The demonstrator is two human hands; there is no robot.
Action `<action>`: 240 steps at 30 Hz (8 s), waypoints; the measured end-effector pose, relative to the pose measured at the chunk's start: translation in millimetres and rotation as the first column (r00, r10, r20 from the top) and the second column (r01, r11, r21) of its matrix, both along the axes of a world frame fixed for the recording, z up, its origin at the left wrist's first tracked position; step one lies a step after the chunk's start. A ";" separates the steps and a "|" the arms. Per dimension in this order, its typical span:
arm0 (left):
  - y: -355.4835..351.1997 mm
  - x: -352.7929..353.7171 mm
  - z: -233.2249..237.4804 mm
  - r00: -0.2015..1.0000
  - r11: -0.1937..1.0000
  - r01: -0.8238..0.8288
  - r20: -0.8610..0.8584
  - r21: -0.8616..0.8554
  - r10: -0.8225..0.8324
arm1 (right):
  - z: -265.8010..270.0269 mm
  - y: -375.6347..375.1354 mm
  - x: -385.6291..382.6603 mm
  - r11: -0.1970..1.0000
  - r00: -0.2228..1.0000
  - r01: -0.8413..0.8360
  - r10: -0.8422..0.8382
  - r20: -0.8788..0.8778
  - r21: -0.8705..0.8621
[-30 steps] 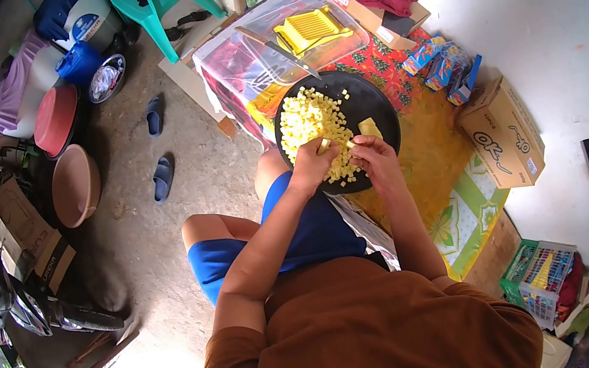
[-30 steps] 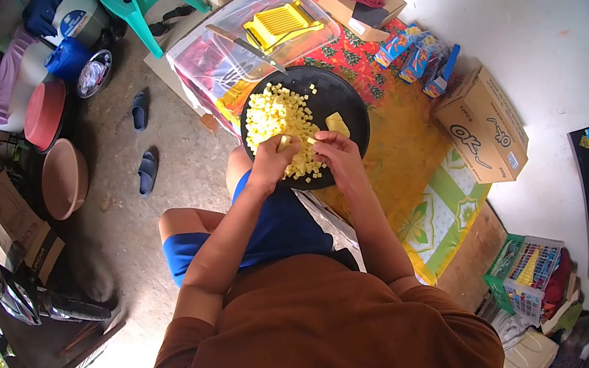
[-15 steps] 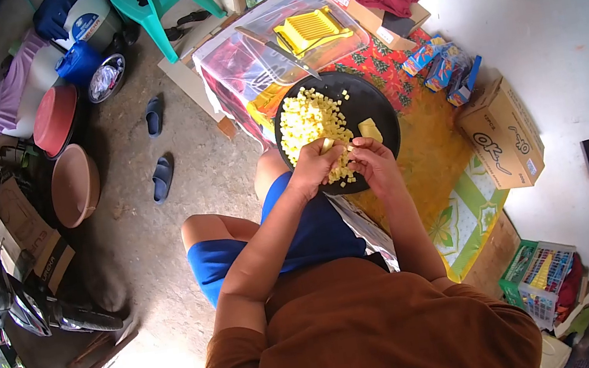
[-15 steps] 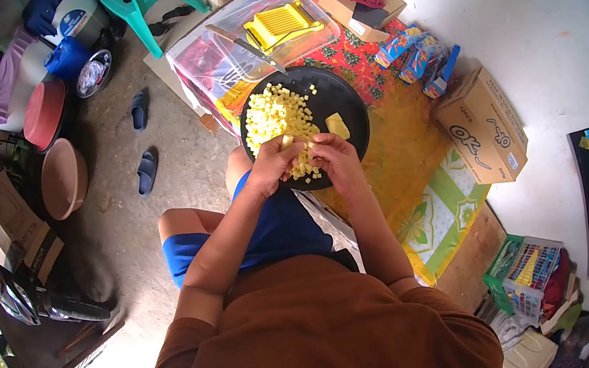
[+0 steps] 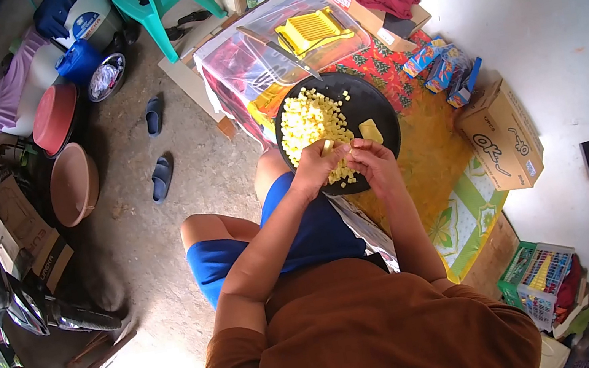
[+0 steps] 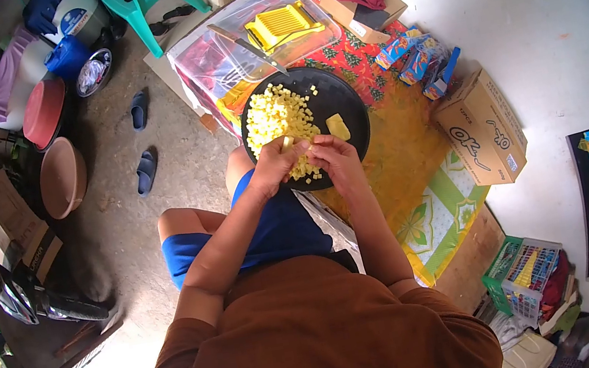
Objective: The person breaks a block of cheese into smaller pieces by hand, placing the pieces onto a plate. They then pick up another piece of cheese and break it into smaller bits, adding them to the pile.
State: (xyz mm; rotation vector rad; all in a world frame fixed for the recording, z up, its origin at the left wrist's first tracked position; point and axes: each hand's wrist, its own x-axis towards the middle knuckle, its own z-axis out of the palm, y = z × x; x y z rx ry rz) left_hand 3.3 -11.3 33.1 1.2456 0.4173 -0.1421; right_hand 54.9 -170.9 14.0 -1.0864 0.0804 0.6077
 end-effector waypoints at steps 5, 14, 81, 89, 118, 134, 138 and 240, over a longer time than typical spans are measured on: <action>4.1 0.7 -7.9 0.999 0.994 0.035 0.031 -0.103 -0.032 | 7.3 2.6 -1.0 0.999 1.000 -0.023 0.024 -0.013 0.049; 2.0 -0.8 -18.3 0.998 0.997 -0.055 0.040 -0.048 0.057 | -4.2 0.2 2.0 1.000 1.000 0.014 -0.014 -0.006 -0.011; 7.6 -1.5 -16.5 0.995 0.992 -0.097 -0.040 -0.085 0.094 | -13.9 -0.4 4.5 0.995 0.999 0.033 -0.030 0.034 -0.099; 24.2 -17.2 -18.4 0.994 0.944 -0.105 -0.051 -0.313 0.094 | -30.2 6.7 2.6 0.973 0.962 0.027 0.038 0.272 -0.231; 23.6 -36.5 14.8 0.978 0.988 0.045 0.207 -0.149 -0.013 | 59.7 28.5 -27.9 0.974 0.934 -0.142 0.191 0.302 -0.178; 14.8 -33.2 26.6 0.986 0.946 0.072 0.167 -0.317 -0.019 | 51.2 15.2 -22.5 0.974 0.955 -0.120 0.166 0.246 -0.192; 8.5 -30.5 21.5 0.982 0.963 -0.001 0.182 -0.268 0.052 | 56.1 20.0 -26.4 0.980 0.930 -0.029 0.099 0.354 -0.199; -0.2 -6.8 -2.2 0.999 0.877 -0.014 -0.049 -0.480 -0.011 | 33.2 9.9 -17.1 0.795 0.677 0.265 0.249 0.693 -0.545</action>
